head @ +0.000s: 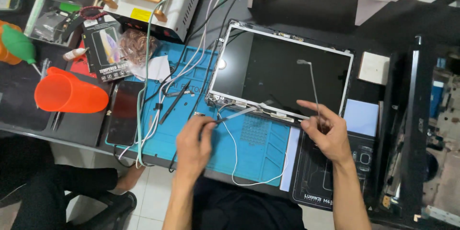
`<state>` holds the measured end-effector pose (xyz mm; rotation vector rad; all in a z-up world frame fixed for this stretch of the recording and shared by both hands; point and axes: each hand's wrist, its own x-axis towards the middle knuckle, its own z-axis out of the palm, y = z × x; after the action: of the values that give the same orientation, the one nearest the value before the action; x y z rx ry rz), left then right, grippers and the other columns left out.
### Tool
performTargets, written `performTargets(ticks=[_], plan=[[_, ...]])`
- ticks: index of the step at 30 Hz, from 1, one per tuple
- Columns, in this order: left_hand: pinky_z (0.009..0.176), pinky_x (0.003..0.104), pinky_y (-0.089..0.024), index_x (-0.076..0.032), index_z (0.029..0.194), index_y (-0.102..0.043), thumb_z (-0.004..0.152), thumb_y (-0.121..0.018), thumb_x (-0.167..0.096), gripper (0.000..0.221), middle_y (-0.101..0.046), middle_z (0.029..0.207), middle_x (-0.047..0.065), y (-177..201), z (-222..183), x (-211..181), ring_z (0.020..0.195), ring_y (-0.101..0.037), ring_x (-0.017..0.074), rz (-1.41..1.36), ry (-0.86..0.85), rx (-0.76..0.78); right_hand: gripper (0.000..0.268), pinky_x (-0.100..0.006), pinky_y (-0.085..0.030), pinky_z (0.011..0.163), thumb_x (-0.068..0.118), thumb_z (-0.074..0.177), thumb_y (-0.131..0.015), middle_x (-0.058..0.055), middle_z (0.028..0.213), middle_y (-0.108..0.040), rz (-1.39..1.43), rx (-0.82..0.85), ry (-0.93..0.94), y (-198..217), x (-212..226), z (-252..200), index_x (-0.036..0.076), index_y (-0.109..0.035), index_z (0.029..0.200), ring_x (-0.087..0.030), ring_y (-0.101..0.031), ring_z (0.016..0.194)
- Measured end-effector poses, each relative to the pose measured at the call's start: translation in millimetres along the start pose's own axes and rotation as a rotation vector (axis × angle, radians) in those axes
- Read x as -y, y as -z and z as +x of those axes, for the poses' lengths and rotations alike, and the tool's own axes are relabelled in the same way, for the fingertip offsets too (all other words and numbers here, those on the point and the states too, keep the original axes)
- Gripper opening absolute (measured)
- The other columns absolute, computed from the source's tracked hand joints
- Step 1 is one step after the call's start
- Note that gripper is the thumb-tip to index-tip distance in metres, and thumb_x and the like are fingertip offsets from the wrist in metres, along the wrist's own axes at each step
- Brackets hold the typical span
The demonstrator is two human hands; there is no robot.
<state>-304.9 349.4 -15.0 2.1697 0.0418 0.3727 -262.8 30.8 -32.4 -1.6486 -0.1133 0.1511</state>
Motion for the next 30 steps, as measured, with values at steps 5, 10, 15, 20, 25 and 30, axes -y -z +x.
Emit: performTargets(ticks=[5,10,15,20,25,30], plan=[[0.076,0.044,-0.05,-0.001,0.108,-0.066,0.102,-0.062,-0.012,0.013,-0.07,0.097,0.017,43,-14,47,0.088,-0.067,0.039,0.31,0.159,-0.169,0.033,-0.021,-0.027,0.042,0.015,0.101,-0.056,0.006,0.056,-0.043,0.11,-0.043,-0.075,6,-12,1,-0.006,-0.062,0.126,-0.003,-0.035,0.047],[0.086,0.048,-0.047,-0.003,0.109,-0.067,0.104,-0.064,-0.012,0.011,-0.068,0.099,0.016,46,-32,64,0.095,-0.062,0.0384,0.499,0.128,-0.246,0.029,-0.022,-0.026,0.041,0.022,0.111,-0.047,0.003,0.058,-0.037,0.238,-0.066,-0.051,15,-33,1,-0.004,-0.058,0.103,-0.005,-0.03,0.047],[0.087,0.047,-0.047,-0.006,0.105,-0.07,0.098,-0.072,-0.014,0.011,-0.065,0.104,0.013,45,-29,59,0.102,-0.058,0.0355,0.594,0.139,-0.266,0.044,-0.023,-0.025,0.043,0.036,0.115,-0.037,0.003,0.059,-0.031,0.358,-0.067,0.027,25,-33,4,0.001,-0.053,0.095,-0.007,-0.029,0.047],[0.09,0.046,-0.043,-0.007,0.109,-0.071,0.094,-0.075,-0.016,0.017,-0.062,0.118,0.015,46,-25,37,0.11,-0.056,0.0366,0.638,0.085,-0.308,0.045,-0.025,-0.029,0.047,0.038,0.114,-0.033,0.001,0.059,-0.033,0.456,-0.087,0.024,11,-4,1,0.001,-0.055,0.099,-0.012,-0.037,0.048],[0.102,0.046,-0.041,-0.007,0.112,-0.07,0.097,-0.073,-0.014,0.017,-0.064,0.119,0.013,19,-28,16,0.115,-0.058,0.0342,0.424,-0.024,-0.266,0.041,-0.027,-0.033,0.052,0.035,0.116,-0.036,0.001,0.062,-0.033,0.64,-0.031,0.021,-6,4,-3,0.001,-0.055,0.103,-0.012,-0.04,0.053],[0.083,0.039,-0.051,-0.005,0.105,-0.072,0.093,-0.071,-0.013,0.014,-0.073,0.099,0.01,-19,-31,-32,0.092,-0.067,0.0282,-0.081,-0.115,0.109,0.035,-0.027,-0.033,0.055,0.033,0.116,-0.039,0.001,0.066,-0.035,0.771,-0.001,-0.03,-41,5,-13,0.004,-0.054,0.103,-0.012,-0.04,0.058]])
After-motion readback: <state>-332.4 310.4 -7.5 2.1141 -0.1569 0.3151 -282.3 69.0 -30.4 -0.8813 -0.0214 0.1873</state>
